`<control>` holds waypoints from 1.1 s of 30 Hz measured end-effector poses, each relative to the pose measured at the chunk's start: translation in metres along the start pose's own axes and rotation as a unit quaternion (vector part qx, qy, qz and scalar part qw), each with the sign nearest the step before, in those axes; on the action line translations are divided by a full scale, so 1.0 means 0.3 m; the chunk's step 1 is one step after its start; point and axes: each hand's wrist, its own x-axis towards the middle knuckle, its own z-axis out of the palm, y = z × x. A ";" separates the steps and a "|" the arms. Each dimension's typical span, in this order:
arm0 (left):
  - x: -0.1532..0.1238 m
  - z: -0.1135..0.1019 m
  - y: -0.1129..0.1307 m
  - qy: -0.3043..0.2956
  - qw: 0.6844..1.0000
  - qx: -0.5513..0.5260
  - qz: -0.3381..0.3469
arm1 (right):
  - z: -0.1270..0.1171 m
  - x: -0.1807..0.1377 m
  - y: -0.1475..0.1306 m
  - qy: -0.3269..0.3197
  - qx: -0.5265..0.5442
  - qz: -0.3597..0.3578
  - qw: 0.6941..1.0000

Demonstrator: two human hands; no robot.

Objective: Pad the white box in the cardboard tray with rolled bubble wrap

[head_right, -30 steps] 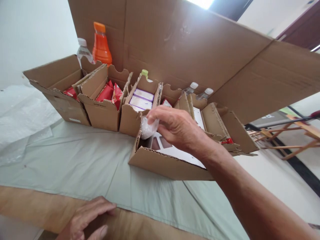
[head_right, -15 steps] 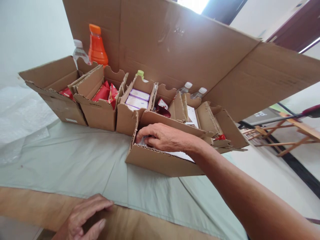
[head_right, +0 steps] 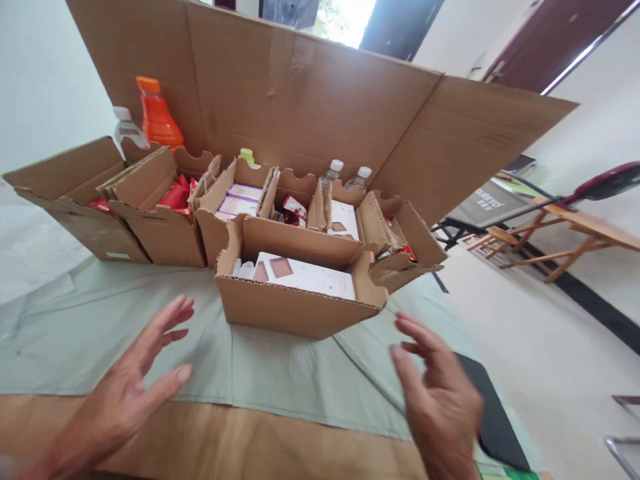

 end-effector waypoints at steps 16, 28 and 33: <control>-0.209 0.099 -0.063 0.000 0.998 -0.032 -0.047 | 0.156 -0.423 -0.079 -0.148 0.083 0.062 0.984; -0.164 0.051 0.037 0.026 0.999 -0.041 -0.020 | 0.184 -0.276 -0.195 -0.116 0.174 0.032 0.977; -0.273 0.207 0.053 -0.034 0.999 -0.034 0.012 | 0.106 -0.379 -0.003 -0.071 0.156 0.081 0.982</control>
